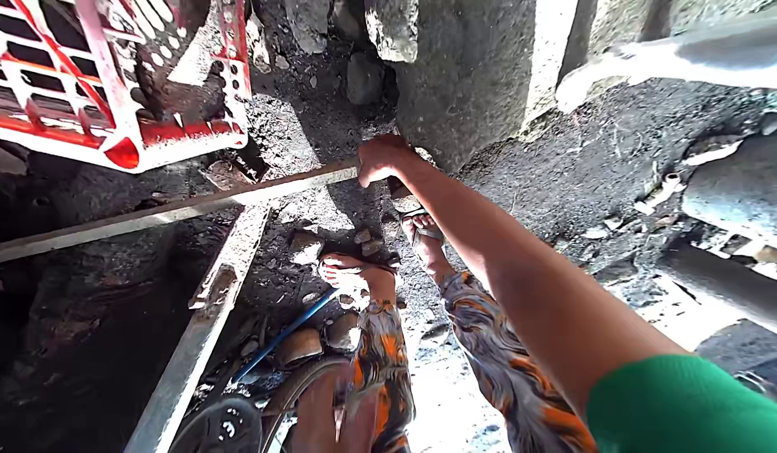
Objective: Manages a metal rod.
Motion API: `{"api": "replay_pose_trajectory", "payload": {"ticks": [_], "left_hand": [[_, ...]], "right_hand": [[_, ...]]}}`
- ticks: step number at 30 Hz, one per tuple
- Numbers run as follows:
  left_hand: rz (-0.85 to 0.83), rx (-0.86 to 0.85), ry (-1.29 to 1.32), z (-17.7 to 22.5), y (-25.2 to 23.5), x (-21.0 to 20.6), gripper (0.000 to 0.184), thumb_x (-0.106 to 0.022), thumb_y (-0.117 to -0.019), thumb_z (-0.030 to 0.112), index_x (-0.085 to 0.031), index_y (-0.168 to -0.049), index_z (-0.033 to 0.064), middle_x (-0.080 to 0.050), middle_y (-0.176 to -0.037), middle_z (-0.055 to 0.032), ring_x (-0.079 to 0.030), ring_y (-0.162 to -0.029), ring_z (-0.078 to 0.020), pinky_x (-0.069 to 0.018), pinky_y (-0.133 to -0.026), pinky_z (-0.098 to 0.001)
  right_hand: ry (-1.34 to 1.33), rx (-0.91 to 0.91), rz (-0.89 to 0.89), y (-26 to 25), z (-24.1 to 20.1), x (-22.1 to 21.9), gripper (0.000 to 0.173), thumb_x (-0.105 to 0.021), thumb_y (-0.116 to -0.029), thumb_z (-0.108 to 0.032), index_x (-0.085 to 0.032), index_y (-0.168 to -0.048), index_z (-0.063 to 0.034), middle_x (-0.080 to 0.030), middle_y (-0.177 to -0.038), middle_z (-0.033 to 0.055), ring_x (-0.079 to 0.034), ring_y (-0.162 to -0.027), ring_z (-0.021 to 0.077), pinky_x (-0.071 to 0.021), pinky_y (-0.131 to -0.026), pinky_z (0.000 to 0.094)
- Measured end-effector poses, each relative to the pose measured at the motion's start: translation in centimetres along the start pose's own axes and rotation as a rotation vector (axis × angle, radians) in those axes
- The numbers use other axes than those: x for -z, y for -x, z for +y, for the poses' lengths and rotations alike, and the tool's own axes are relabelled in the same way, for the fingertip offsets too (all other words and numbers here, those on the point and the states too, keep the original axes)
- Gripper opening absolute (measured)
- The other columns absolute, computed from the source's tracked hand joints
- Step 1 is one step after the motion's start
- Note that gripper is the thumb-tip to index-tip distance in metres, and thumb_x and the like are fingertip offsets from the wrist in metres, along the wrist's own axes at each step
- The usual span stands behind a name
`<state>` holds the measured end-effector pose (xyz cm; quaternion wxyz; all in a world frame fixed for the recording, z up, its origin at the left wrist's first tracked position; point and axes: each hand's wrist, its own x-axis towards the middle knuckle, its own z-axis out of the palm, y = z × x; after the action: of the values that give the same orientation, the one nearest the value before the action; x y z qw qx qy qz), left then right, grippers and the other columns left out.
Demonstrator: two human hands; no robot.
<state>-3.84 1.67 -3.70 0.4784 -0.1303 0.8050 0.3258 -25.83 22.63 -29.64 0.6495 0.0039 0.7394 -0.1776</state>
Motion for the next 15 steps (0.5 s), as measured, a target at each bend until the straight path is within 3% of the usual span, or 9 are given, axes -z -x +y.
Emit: {"api": "replay_pose_trajectory", "payload": {"ticks": [2,3,5,6,7,9,12,15], "left_hand": [[0.125,-0.23,-0.214,3.0,-11.0,-0.6,0.044,-0.072,-0.0894,0.025,-0.067,-0.125,0.0007,-0.066,-0.124,-0.0228,-0.063,-0.115,-0.0392,-0.0503,-0.096,-0.0569],[0.146,-0.252,-0.3,4.5,-16.3,-1.2,0.048,-0.075,-0.0896,0.025,-0.065,-0.131,0.0027,-0.06,-0.135,-0.0254,-0.057,-0.125,-0.0435,-0.0451,-0.101,-0.0618],[0.11,-0.188,-0.445,7.0,-25.7,-2.5,0.067,-0.077,-0.0874,0.017,-0.051,-0.147,0.0022,-0.031,-0.159,-0.0318,-0.029,-0.147,-0.0515,-0.0222,-0.115,-0.0717],[0.057,-0.14,-0.521,7.9,-29.3,-3.3,0.076,-0.077,-0.0853,0.014,-0.043,-0.152,0.0011,-0.026,-0.161,-0.0335,-0.024,-0.149,-0.0529,-0.0157,-0.116,-0.0742],[-0.022,-0.078,-0.612,8.5,-31.6,-3.7,0.08,-0.077,-0.0848,0.017,-0.039,-0.153,-0.0003,-0.033,-0.157,-0.0343,-0.029,-0.146,-0.0531,-0.0174,-0.115,-0.0741],[-0.133,-0.018,-0.694,8.7,-33.4,-3.1,0.08,-0.08,-0.0823,0.025,-0.044,-0.148,-0.0018,-0.054,-0.14,-0.032,-0.047,-0.134,-0.0517,-0.0325,-0.109,-0.0698],[-0.12,-0.04,-0.698,8.1,-33.5,-3.0,0.067,-0.078,-0.0835,0.024,-0.052,-0.14,-0.0006,-0.061,-0.132,-0.0266,-0.054,-0.128,-0.0459,-0.0367,-0.108,-0.0639],[-0.097,-0.029,-0.709,8.4,-33.7,-3.6,0.067,-0.078,-0.0811,0.017,-0.052,-0.14,-0.0006,-0.062,-0.13,-0.0267,-0.055,-0.126,-0.0455,-0.0364,-0.107,-0.0649]], "right_hand": [[-0.021,-0.005,0.047,-0.3,0.1,-0.9,0.04,-0.074,-0.0918,-0.028,-0.068,-0.115,0.0038,-0.063,-0.125,0.0296,-0.058,-0.123,0.0481,-0.0442,-0.091,0.0721],[-0.022,-0.002,0.079,-0.3,0.2,-1.2,0.038,-0.073,-0.0922,-0.029,-0.069,-0.113,0.0026,-0.064,-0.123,0.0287,-0.059,-0.121,0.0476,-0.0449,-0.089,0.0716],[-0.005,0.02,0.137,0.0,0.6,-1.5,0.037,-0.071,-0.0938,-0.029,-0.069,-0.115,0.0011,-0.066,-0.123,0.0269,-0.06,-0.121,0.0462,-0.0459,-0.09,0.0703],[-0.006,0.026,0.159,0.1,1.0,-1.7,0.037,-0.071,-0.0935,-0.026,-0.068,-0.119,0.0013,-0.066,-0.125,0.0266,-0.06,-0.122,0.046,-0.0458,-0.091,0.0701],[0.002,0.03,0.166,0.0,1.1,-1.9,0.037,-0.071,-0.0929,-0.023,-0.067,-0.121,0.0006,-0.065,-0.127,0.0256,-0.06,-0.124,0.0452,-0.0462,-0.093,0.0698],[0.023,0.049,0.152,-0.3,0.7,-2.0,0.039,-0.072,-0.0922,-0.019,-0.066,-0.125,0.001,-0.064,-0.129,0.0267,-0.059,-0.125,0.0463,-0.0449,-0.096,0.07],[0.061,0.017,0.147,-0.5,0.3,-1.7,0.038,-0.072,-0.0911,-0.019,-0.066,-0.122,0.0021,-0.065,-0.126,0.0285,-0.059,-0.122,0.0483,-0.0455,-0.093,0.0709],[0.062,-0.004,0.175,-0.9,0.6,-1.7,0.037,-0.07,-0.0916,-0.022,-0.067,-0.121,0.0001,-0.066,-0.124,0.0268,-0.061,-0.121,0.0469,-0.0465,-0.092,0.0704]]}}
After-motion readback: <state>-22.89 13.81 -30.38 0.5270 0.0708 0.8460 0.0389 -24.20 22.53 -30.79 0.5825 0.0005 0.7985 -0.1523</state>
